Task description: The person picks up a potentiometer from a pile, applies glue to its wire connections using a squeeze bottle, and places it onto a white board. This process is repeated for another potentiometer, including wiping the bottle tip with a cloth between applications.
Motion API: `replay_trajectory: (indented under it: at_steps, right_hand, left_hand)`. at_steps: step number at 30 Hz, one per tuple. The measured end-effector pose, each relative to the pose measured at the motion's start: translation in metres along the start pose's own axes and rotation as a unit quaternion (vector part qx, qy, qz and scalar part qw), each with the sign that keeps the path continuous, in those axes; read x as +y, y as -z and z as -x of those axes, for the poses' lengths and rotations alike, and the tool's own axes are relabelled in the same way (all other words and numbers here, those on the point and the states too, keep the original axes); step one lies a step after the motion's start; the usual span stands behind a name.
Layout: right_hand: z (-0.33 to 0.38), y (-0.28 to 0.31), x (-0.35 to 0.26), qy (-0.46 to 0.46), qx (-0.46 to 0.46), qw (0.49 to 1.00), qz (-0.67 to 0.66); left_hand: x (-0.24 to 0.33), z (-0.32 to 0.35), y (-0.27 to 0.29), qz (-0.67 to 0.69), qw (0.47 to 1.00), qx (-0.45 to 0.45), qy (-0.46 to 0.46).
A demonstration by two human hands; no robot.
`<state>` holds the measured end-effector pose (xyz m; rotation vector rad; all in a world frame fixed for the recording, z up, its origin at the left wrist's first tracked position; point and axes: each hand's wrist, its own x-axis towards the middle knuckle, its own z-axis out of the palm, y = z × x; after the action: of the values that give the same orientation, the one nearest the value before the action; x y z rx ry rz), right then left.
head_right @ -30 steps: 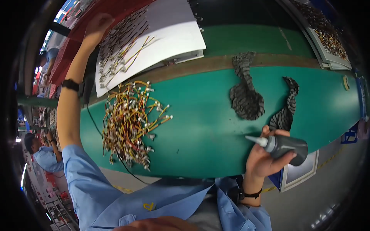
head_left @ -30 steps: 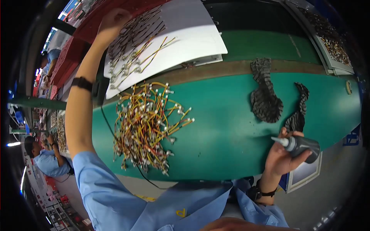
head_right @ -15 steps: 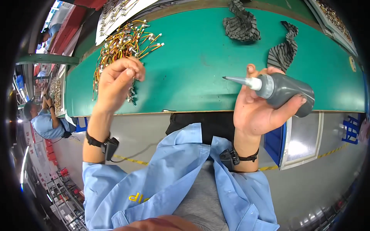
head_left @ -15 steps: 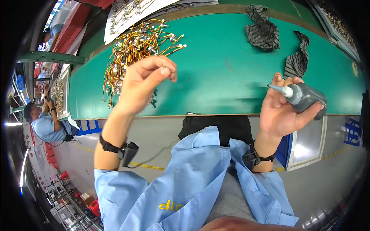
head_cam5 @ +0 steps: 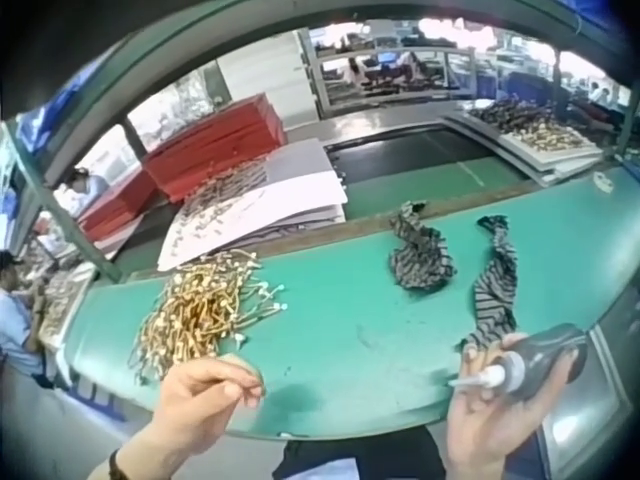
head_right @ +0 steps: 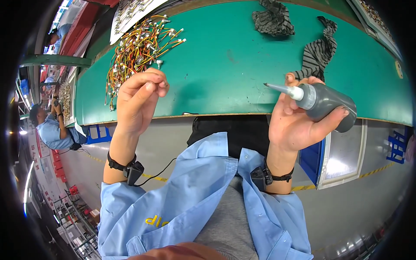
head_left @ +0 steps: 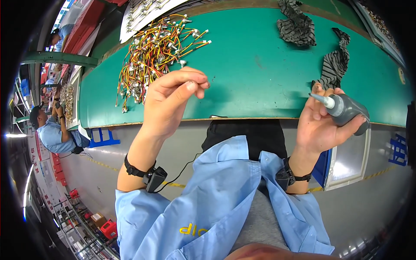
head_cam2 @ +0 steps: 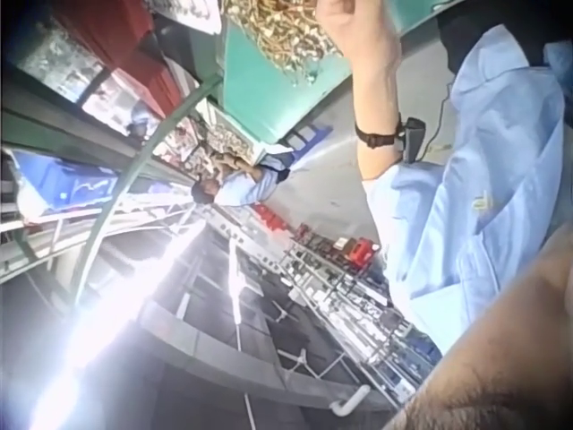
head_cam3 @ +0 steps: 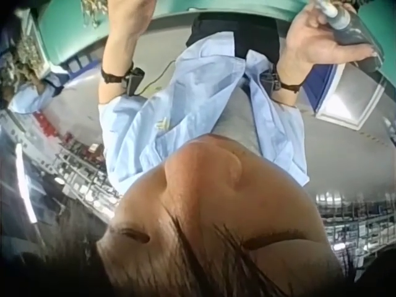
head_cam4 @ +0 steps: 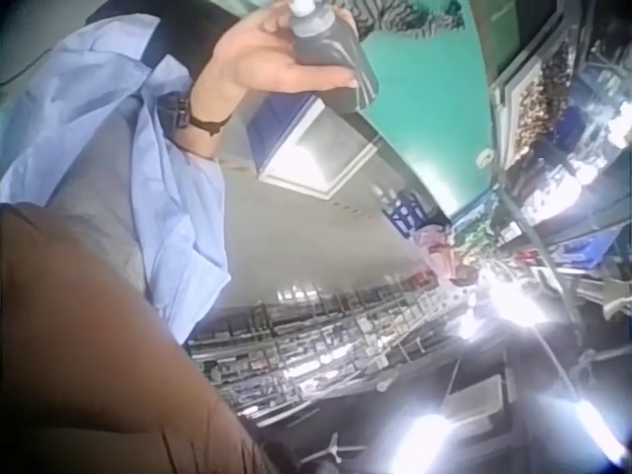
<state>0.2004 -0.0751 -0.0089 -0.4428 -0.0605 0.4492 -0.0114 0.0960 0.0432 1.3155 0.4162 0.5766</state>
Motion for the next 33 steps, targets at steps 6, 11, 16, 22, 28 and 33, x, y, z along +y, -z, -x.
replay_trajectory:
  at_steps: [6, 11, 16, 22, 28, 33]
  right_hand:
    - [-0.001, 0.002, 0.005, -0.017, -0.003, 1.0, 0.003]
    - [0.0, 0.003, 0.008, -0.011, 0.015, 1.0, 0.001]
    - [0.005, 0.005, 0.009, -0.018, 0.006, 1.0, 0.014]
    - [0.008, 0.006, 0.017, -0.029, 0.013, 0.999, 0.014]
    - [0.012, 0.003, 0.022, -0.03, 0.005, 0.998, 0.052]
    - [0.009, 0.009, 0.021, -0.044, -0.027, 0.998, 0.039]
  left_hand:
    - [0.002, 0.009, -0.009, -0.1, 0.992, 0.023, -0.078]
    - [0.0, 0.013, -0.007, -0.13, 0.977, -0.013, -0.169]
    - [-0.005, 0.018, -0.001, -0.198, 0.957, -0.028, -0.213]
    - [-0.014, 0.034, 0.009, -0.239, 0.957, 0.042, -0.157]
    - [-0.018, 0.046, 0.033, -0.359, 0.924, 0.045, -0.12]
    - [-0.017, 0.035, 0.038, -0.437, 0.881, 0.076, -0.163]
